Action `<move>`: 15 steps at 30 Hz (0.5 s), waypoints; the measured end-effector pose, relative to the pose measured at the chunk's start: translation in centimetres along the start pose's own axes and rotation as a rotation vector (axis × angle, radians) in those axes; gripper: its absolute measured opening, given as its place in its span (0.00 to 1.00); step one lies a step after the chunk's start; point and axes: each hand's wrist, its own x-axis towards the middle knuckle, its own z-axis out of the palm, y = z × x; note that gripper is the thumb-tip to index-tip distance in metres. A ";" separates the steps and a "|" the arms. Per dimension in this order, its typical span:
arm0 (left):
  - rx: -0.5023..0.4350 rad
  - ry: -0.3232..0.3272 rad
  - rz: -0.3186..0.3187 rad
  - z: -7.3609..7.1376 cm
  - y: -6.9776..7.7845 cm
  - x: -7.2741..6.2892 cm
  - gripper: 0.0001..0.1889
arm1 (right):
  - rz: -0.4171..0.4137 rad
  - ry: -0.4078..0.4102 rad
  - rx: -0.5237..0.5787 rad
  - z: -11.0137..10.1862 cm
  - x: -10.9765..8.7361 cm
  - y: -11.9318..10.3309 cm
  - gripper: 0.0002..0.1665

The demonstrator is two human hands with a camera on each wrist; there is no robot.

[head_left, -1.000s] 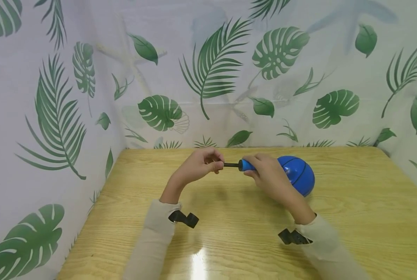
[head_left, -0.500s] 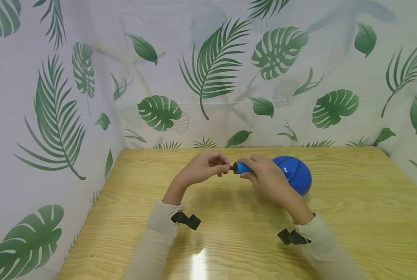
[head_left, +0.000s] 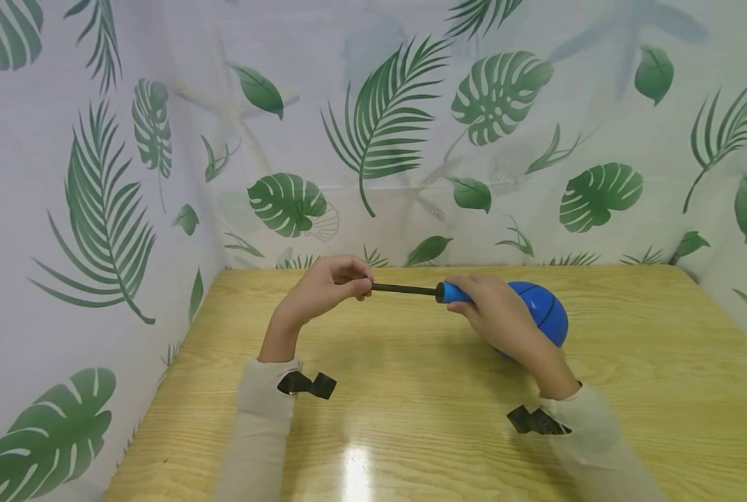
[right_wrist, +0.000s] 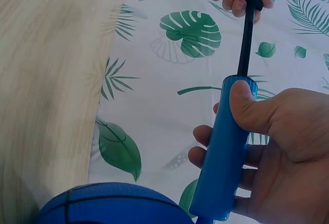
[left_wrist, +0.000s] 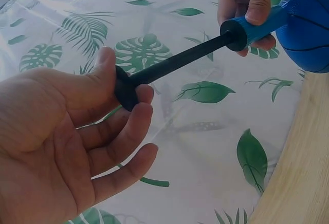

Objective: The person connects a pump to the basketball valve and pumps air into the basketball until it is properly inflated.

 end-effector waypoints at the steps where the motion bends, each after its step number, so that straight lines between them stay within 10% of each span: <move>1: -0.001 -0.002 -0.001 0.2 0.0 0.1 0.06 | -0.005 0.008 -0.002 0.1 0.0 -0.1 0.23; 15: -0.019 -0.116 -0.013 4.9 -0.6 2.0 0.05 | -0.090 0.050 -0.023 1.6 -0.1 -2.3 0.20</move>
